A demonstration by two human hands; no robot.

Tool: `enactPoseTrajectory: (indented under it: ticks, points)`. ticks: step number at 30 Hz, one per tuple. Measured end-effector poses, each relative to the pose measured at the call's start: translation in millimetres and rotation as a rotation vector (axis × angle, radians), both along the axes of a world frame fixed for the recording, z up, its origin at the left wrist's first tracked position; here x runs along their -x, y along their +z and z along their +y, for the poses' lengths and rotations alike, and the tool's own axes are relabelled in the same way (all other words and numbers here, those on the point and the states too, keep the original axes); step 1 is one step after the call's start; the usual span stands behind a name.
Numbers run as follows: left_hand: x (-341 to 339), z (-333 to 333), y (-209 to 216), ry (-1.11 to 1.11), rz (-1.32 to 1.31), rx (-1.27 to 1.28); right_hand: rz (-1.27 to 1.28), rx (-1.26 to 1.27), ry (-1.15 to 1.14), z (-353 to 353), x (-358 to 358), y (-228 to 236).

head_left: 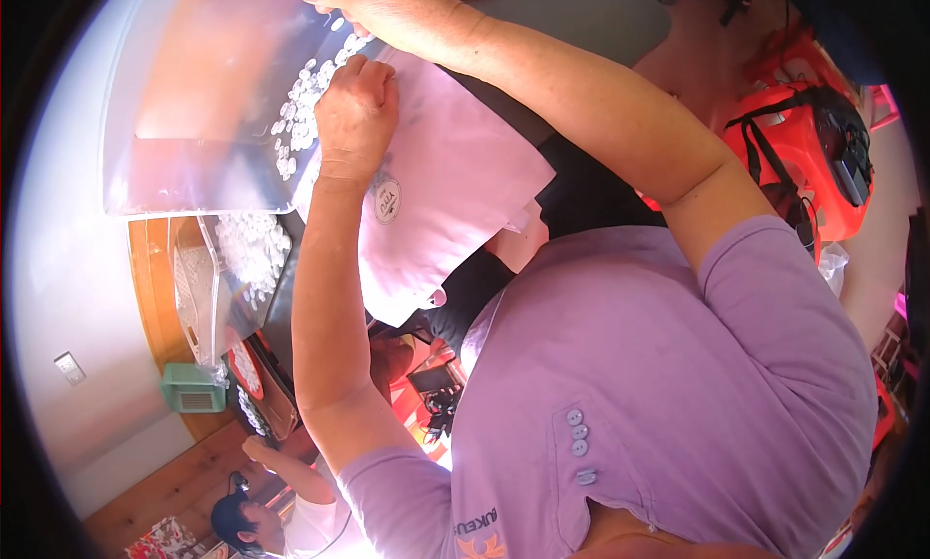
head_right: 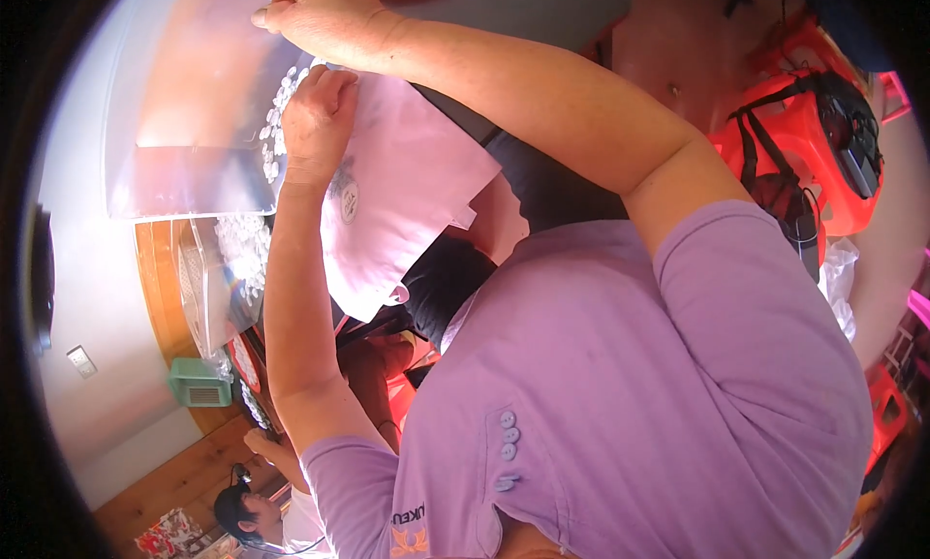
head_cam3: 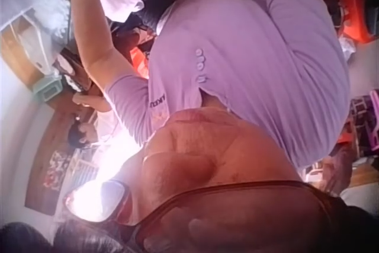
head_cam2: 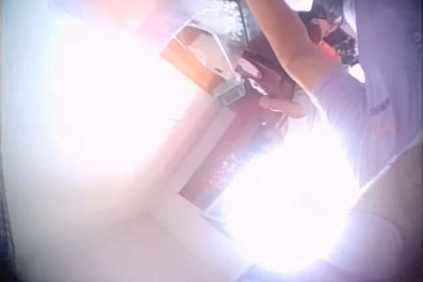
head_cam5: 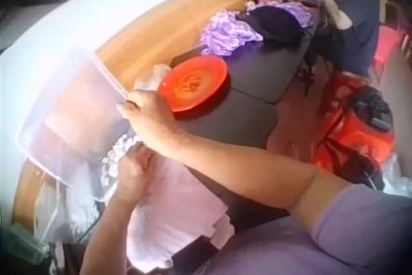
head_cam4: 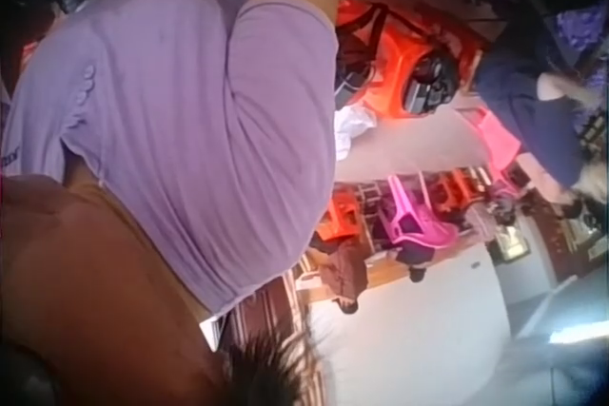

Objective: Placing small white buttons or components onto a pink garment for assembly.

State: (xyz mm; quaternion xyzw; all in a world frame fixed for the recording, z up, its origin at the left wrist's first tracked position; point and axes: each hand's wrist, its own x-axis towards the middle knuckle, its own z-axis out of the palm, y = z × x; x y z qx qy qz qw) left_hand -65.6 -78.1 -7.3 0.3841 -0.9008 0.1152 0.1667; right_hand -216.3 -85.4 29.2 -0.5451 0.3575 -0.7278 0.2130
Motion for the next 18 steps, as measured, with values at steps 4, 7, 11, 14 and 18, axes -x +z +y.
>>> enactPoseTrajectory:
  ticks: [4,7,11,14,18]
  points:
    - [1,-2,0,-0.055,-0.013,0.000,-0.014,-0.058,0.077,7,3,4]
    - [3,-3,0,-0.101,-0.117,0.106,0.011,-0.025,0.022,4,-1,1]
    - [3,-7,0,-0.154,-0.211,0.151,0.009,0.042,-0.011,1,-4,-2]
    - [9,-8,1,-0.211,-0.274,0.198,0.021,0.069,-0.015,0,-3,-3]
    - [11,-10,1,-0.160,-0.315,0.171,0.051,0.070,-0.017,-1,-4,-2]
